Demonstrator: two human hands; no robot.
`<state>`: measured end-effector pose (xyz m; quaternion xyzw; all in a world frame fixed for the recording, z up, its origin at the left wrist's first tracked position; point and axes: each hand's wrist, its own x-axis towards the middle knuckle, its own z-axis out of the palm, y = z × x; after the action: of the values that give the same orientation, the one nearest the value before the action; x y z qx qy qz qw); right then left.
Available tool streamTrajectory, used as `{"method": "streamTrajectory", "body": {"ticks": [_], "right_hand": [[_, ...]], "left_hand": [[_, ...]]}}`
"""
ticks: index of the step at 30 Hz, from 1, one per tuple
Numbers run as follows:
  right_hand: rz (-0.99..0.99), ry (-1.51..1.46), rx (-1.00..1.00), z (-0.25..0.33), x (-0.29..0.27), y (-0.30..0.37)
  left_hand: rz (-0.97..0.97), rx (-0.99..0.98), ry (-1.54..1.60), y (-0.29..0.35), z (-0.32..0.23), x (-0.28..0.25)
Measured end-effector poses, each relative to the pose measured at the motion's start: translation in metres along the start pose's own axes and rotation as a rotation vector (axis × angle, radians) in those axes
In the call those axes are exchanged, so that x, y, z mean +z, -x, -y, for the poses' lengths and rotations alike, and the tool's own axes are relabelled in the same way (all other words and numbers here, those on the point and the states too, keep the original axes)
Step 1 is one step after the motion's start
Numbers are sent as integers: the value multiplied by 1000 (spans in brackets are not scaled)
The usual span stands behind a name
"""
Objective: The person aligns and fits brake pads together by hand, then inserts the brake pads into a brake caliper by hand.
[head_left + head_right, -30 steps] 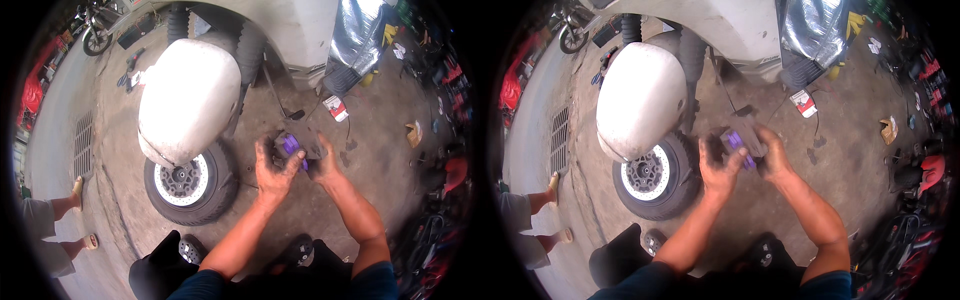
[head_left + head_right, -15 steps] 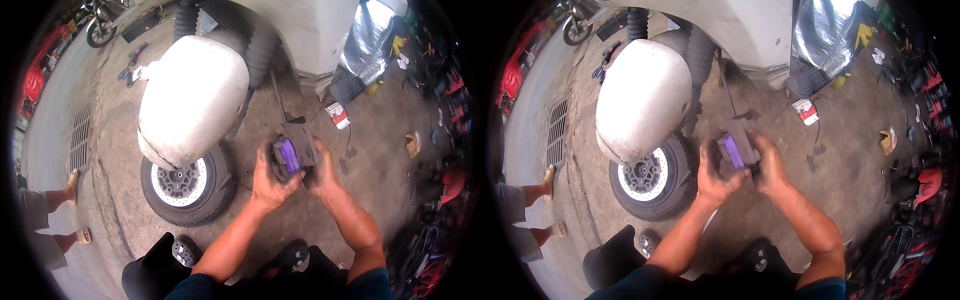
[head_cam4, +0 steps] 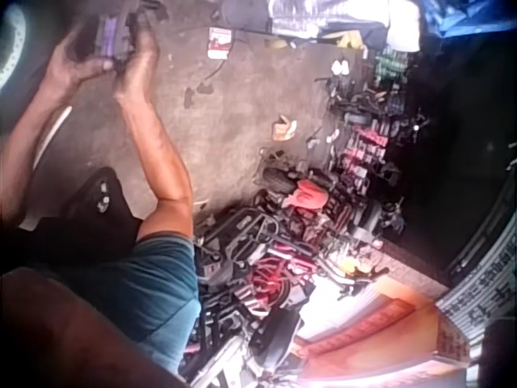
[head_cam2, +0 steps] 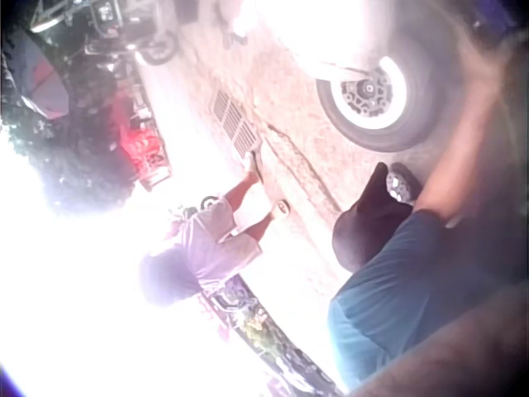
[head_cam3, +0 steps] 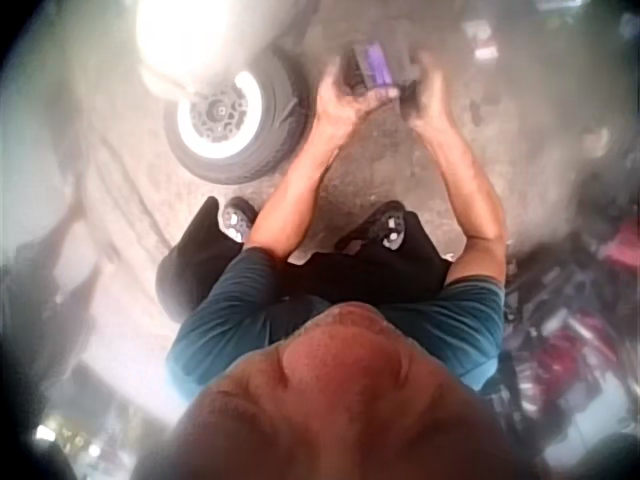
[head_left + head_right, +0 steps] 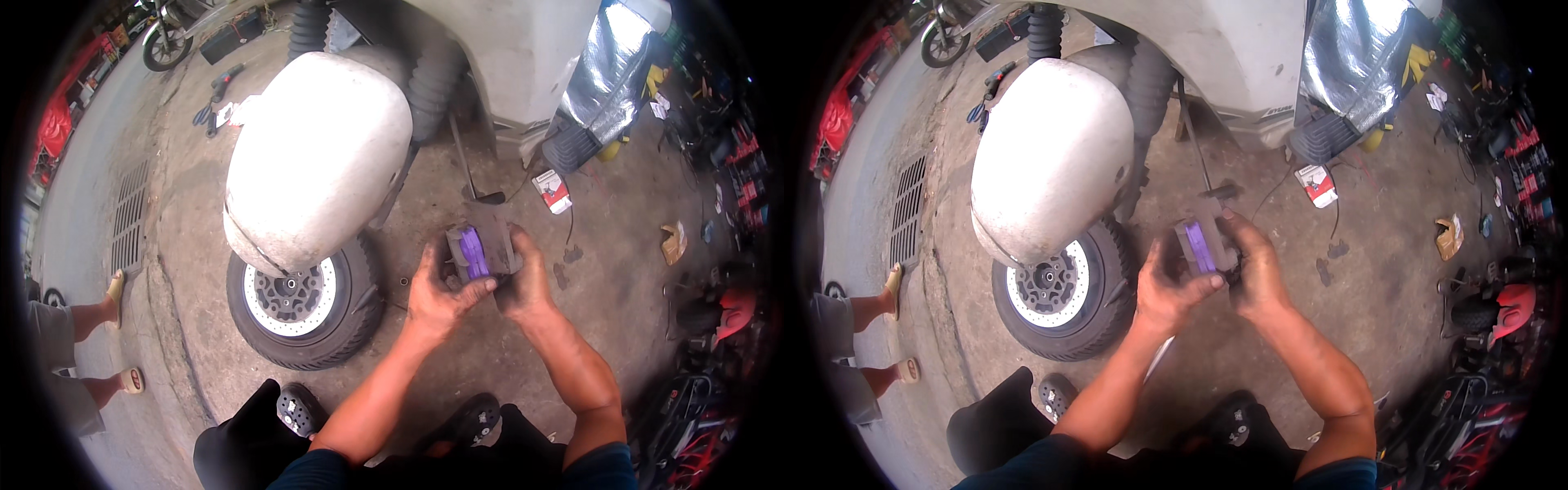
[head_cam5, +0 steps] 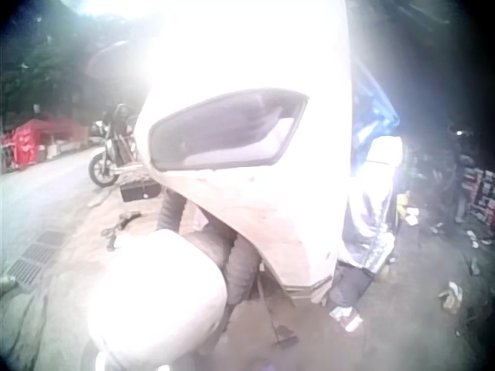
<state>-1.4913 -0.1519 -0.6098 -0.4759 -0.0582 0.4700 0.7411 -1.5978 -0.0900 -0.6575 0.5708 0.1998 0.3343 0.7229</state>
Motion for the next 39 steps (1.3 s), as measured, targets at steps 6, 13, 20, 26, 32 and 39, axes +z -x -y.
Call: {"method": "streamTrajectory", "body": {"ticks": [6,13,20,26,32,39], "right_hand": [[28,-31,1,-18,-11,-8],[44,-53,56,-15,5,-9],[87,-39,73,-11,16,-8],[82,-117,124,-14,16,-9],[103,-85,80,-8,20,-7],[63,-109,77,-14,26,-13]], "left_hand": [[-22,-55,69,1,-2,-9],[64,-22,183,0,6,-20],[68,-9,18,1,-2,-28],[58,-89,36,1,-20,-26],[77,16,19,3,-2,-26],[36,53,146,9,2,-24]]}}
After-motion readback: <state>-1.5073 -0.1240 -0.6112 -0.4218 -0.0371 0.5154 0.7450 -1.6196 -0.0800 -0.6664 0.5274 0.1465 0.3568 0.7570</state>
